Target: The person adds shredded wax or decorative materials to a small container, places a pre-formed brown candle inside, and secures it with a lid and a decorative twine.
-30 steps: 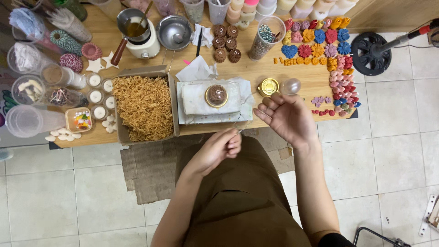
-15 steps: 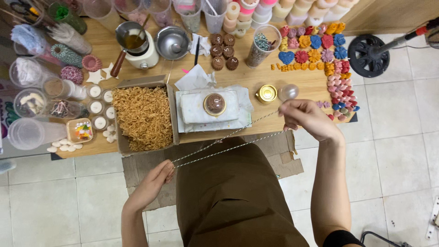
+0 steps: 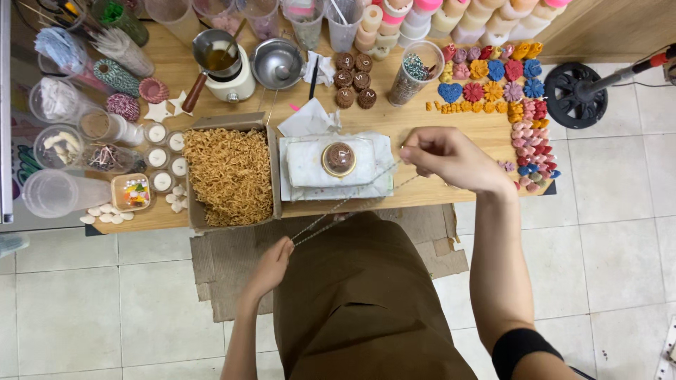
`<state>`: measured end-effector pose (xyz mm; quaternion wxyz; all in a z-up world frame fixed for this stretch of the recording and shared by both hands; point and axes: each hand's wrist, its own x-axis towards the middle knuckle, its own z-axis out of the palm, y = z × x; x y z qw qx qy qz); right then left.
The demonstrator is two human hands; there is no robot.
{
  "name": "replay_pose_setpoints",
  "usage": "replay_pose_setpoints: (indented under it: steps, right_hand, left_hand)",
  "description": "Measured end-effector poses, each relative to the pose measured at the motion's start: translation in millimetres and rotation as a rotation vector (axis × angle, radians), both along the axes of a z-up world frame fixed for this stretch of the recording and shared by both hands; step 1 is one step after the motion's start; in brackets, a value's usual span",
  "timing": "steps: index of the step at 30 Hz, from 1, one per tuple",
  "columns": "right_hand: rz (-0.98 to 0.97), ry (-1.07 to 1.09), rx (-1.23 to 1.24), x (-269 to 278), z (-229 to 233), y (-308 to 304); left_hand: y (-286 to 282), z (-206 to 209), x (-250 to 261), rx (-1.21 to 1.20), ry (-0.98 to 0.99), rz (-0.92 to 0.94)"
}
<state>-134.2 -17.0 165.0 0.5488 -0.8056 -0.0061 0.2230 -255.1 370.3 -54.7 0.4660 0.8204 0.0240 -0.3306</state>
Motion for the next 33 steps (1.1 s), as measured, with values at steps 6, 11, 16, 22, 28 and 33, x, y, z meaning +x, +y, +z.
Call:
replay_pose_setpoints:
  steps: [6,11,16,22,28,33]
  right_hand:
    - [0.202,-0.084,-0.127,19.8,32.1,39.3]
    - [0.311,-0.240,-0.302,29.5,49.8,76.2]
    - [0.415,-0.277,-0.406,30.2,53.7,99.6]
    - [0.520,-0.310,-0.336,27.9,25.0,95.9]
    - [0.541,-0.361,-0.225,42.3,-19.4,95.5]
    - [0.351,-0.317,-0.367,53.3,-42.2,84.4]
  left_hand:
    - [-18.7,-25.9,7.3,0.078,0.060,0.136]
    - [-44.6,-72.9,13.2,-0.111,0.026,0.215]
    - [-55.9,-72.0,26.4,0.148,0.073,-0.132]
    - [-65.8,60.6,39.1,-0.015,-0.204,0.112]
    - [-91.6,95.5,106.8,-0.754,-0.183,0.256]
    - [-100.2,58.5,153.4,-0.606,-0.231,0.239]
